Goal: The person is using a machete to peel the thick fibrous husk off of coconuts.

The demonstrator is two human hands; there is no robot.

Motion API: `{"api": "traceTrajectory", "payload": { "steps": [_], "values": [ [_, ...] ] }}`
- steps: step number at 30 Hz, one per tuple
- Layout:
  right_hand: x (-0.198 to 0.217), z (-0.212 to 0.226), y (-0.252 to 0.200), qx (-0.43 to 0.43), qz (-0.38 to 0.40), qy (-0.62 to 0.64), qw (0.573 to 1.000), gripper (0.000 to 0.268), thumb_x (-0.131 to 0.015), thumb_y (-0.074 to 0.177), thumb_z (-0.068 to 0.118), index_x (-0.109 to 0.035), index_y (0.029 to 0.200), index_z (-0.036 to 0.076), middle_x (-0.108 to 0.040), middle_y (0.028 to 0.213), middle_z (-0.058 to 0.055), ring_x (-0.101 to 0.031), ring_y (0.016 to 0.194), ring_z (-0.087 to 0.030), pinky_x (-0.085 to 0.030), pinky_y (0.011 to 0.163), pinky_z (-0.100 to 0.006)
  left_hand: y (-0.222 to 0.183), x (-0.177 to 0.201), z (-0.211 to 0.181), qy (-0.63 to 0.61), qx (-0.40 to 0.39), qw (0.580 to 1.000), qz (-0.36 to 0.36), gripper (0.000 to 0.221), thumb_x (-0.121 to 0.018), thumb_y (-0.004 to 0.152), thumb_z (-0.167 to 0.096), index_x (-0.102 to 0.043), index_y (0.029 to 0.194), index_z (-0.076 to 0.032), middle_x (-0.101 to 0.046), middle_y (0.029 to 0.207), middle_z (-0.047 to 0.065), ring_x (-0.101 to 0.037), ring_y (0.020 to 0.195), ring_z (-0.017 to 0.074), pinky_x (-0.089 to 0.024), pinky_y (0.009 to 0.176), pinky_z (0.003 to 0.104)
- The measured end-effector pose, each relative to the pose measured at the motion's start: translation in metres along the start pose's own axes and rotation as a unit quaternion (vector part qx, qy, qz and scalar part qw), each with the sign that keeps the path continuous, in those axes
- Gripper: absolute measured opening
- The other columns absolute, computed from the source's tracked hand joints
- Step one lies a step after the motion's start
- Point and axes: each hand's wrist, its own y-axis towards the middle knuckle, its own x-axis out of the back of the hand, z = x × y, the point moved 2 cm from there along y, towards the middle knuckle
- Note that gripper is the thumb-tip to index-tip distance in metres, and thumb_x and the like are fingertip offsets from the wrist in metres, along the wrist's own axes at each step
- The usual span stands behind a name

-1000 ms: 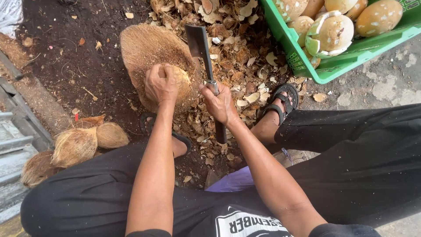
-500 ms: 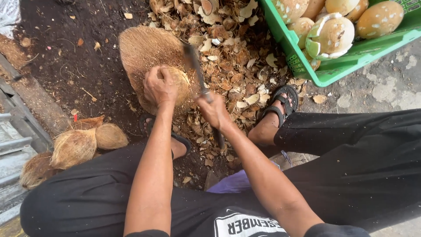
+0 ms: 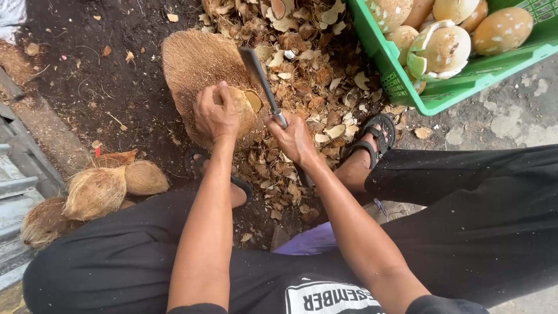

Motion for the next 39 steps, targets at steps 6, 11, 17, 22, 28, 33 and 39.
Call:
{"api": "traceTrajectory", "payload": {
  "steps": [6,11,17,22,28,33,39],
  "values": [
    [-0.006,-0.039,-0.007,-0.19,0.108,-0.114,0.969,0.016,-0.054,0.1,0.015,-0.061,0.089,0.006,-0.058,0.069,-0.012,-0.054,0.06,-0.026,-0.053,0.074,-0.044,-0.011,0.023,-0.003,-0.022,-0.069,0.997,-0.003,0.044,-0.054,0.094,-0.062,-0.066,0.105,-0.02,-0.068,0.103,0.007,-0.065,0.098,0.0271,-0.054,0.079,0.043],
    [-0.011,-0.054,-0.012,-0.205,0.147,-0.062,0.966,0.025,-0.056,0.101,0.027,-0.059,0.088,0.006,-0.056,0.064,-0.011,-0.056,0.048,-0.021,-0.051,0.048,-0.032,-0.017,0.066,0.028,-0.162,-0.077,0.984,0.01,0.037,-0.072,0.09,-0.04,-0.072,0.117,-0.015,-0.072,0.113,0.015,-0.066,0.108,0.0357,-0.05,0.094,0.044],
    [-0.02,-0.039,-0.019,-0.185,0.172,-0.065,0.965,0.023,-0.055,0.101,0.022,-0.062,0.098,0.001,-0.057,0.063,-0.011,-0.05,0.043,-0.017,-0.047,0.045,-0.03,-0.047,0.106,-0.006,-0.147,0.122,0.976,0.104,0.068,-0.053,0.086,-0.055,-0.054,0.145,-0.022,-0.059,0.138,0.017,-0.057,0.128,0.0358,-0.037,0.109,0.051],
    [-0.029,-0.05,-0.026,-0.178,0.173,-0.025,0.968,0.022,-0.055,0.101,0.021,-0.057,0.085,0.005,-0.053,0.057,-0.008,-0.048,0.038,-0.017,-0.045,0.039,-0.03,-0.05,0.091,0.0,-0.229,0.147,0.96,0.06,0.061,-0.07,0.093,-0.049,-0.058,0.132,-0.005,-0.063,0.108,0.016,-0.061,0.096,0.0279,-0.048,0.082,0.042],
    [-0.023,-0.061,-0.011,-0.105,0.149,0.051,0.982,0.026,-0.055,0.102,0.023,-0.057,0.083,0.007,-0.054,0.056,-0.007,-0.051,0.039,-0.015,-0.047,0.04,-0.026,-0.036,0.07,-0.005,-0.184,0.078,0.978,0.066,0.064,-0.072,0.086,-0.055,-0.061,0.13,-0.011,-0.059,0.116,0.018,-0.06,0.108,0.0323,-0.047,0.09,0.047],
    [-0.01,-0.025,-0.003,-0.021,0.144,0.182,0.972,0.03,-0.057,0.104,0.025,-0.054,0.078,0.01,-0.051,0.053,-0.006,-0.047,0.037,-0.014,-0.05,0.043,-0.026,-0.029,0.039,-0.013,-0.038,0.109,0.991,0.069,0.055,-0.072,0.078,-0.062,-0.064,0.118,-0.024,-0.057,0.111,0.009,-0.058,0.104,0.0251,-0.049,0.085,0.041],
    [-0.019,-0.025,-0.001,0.039,0.019,0.146,0.988,0.039,-0.055,0.105,0.028,-0.057,0.069,0.016,-0.055,0.045,-0.002,-0.053,0.032,-0.012,-0.048,0.035,-0.023,-0.014,0.022,-0.012,-0.043,0.152,0.987,0.026,0.043,-0.052,0.092,-0.062,-0.065,0.099,-0.021,-0.059,0.096,0.008,-0.06,0.095,0.0268,-0.047,0.077,0.04]
  ]
}}
